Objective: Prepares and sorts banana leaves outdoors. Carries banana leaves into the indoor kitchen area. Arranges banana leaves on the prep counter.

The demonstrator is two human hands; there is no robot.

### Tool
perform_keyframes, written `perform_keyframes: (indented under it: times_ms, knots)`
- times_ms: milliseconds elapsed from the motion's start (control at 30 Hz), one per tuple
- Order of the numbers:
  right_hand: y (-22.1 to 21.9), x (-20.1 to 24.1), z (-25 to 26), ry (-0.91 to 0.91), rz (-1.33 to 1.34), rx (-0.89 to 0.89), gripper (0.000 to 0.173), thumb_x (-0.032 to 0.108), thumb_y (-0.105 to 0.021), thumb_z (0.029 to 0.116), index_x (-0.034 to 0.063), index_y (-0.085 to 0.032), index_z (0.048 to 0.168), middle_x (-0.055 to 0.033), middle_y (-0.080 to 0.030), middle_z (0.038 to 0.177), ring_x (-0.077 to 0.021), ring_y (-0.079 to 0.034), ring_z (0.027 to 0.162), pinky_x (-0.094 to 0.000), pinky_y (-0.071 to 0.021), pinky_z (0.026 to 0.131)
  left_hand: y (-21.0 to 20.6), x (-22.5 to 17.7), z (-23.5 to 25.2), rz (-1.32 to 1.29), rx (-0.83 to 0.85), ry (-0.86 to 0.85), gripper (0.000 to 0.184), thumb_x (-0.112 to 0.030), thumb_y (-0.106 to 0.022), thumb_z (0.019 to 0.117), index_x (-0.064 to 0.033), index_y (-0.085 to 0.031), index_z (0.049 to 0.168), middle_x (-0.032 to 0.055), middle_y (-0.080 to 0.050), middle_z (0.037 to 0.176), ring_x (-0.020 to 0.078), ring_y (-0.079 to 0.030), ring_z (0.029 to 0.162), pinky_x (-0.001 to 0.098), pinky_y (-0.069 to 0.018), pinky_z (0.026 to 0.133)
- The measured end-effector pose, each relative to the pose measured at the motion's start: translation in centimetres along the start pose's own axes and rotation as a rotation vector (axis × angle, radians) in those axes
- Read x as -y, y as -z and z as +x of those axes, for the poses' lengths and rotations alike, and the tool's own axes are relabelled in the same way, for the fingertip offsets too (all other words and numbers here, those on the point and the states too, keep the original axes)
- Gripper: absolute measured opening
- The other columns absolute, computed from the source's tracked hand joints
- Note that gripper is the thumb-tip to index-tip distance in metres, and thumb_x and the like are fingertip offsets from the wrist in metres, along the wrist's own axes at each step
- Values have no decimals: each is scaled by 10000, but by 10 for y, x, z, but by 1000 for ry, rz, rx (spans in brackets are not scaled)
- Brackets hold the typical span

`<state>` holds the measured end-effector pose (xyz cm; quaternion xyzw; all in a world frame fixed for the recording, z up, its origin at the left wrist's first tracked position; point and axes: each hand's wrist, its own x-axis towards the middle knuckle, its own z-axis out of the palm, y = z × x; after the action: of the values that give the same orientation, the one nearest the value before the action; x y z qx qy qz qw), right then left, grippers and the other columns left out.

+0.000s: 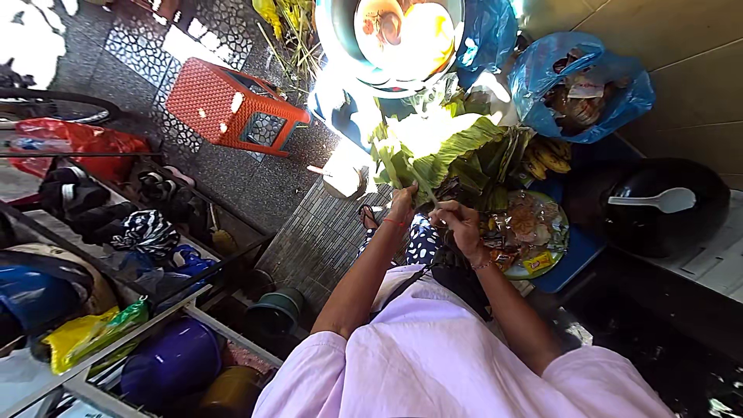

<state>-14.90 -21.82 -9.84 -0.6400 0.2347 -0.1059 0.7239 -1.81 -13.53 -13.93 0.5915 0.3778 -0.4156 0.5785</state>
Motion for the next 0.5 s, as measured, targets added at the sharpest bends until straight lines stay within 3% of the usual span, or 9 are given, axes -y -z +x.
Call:
perform_keyframes:
  times_ms: [100, 200, 300, 333, 367, 400, 433, 467, 500]
  knots:
    - [29, 6, 7, -97, 203, -215, 196, 197, -543, 1031, 159, -734, 1006, 50, -739, 777, -25, -644, 619, -193, -522, 555, 15, -4, 10, 16, -42, -49, 371, -144, -580, 1037, -1, -472, 1362, 175, -620, 1150, 214, -638, 954, 382, -553, 826]
    - [76, 9, 26, -76, 260, -412, 205, 239, -468, 1068, 185, -660, 1019, 80, -703, 732, -26, -628, 574, -196, -531, 531, 33, -9, 17, 50, -49, -79, 380, -140, -586, 1034, 7, -471, 1365, 185, -624, 1147, 222, -645, 950, 387, -558, 830]
    - [110, 1, 44, -259, -121, -543, 254, 266, -470, 1097, 102, -648, 1174, 11, -710, 798, -67, -600, 539, -193, -470, 452, 46, -11, 15, 77, -32, -146, 334, -126, -597, 1027, 15, -503, 1315, 164, -646, 1091, 199, -665, 908, 368, -572, 810]
    - [117, -1, 48, -384, -378, -482, 341, 332, -516, 1084, 110, -622, 1319, -48, -740, 1016, -147, -673, 715, -277, -522, 561, 48, -12, 12, 90, -26, -160, 343, -131, -598, 1028, 13, -497, 1323, 161, -649, 1093, 194, -669, 914, 367, -576, 816]
    - [121, -4, 55, -477, -576, -381, 508, 369, -561, 1064, 71, -508, 1472, -162, -662, 1283, -295, -699, 1013, -455, -592, 814, 50, -13, 10, 100, -19, -171, 354, -134, -601, 1028, 14, -490, 1330, 165, -653, 1100, 198, -675, 925, 373, -580, 823]
    - [123, -8, 60, -524, -699, -305, 646, 386, -598, 1045, 28, -402, 1544, -270, -531, 1449, -429, -597, 1241, -594, -496, 1008, 50, -13, 8, 105, -8, -182, 363, -131, -599, 1030, 17, -484, 1340, 168, -651, 1115, 201, -675, 942, 379, -578, 837]
    - [121, -12, 62, -537, -762, -251, 684, 406, -596, 1043, 28, -366, 1565, -316, -474, 1481, -493, -546, 1283, -654, -446, 1043, 51, -12, 5, 108, -5, -195, 355, -129, -604, 1027, 22, -499, 1331, 170, -658, 1112, 204, -680, 944, 385, -580, 840]
    - [116, -12, 62, -532, -764, -205, 640, 431, -554, 1060, 51, -405, 1553, -317, -535, 1397, -491, -597, 1168, -655, -482, 966, 52, -12, 4, 110, 2, -212, 343, -126, -605, 1026, 24, -509, 1319, 167, -666, 1103, 203, -684, 941, 387, -582, 841]
    - [109, -11, 59, -524, -706, -152, 584, 475, -473, 1083, 88, -470, 1520, -268, -642, 1223, -414, -654, 915, -584, -542, 779, 52, -10, 4, 110, 6, -232, 326, -119, -609, 1022, 21, -519, 1302, 160, -674, 1086, 199, -689, 930, 386, -588, 834]
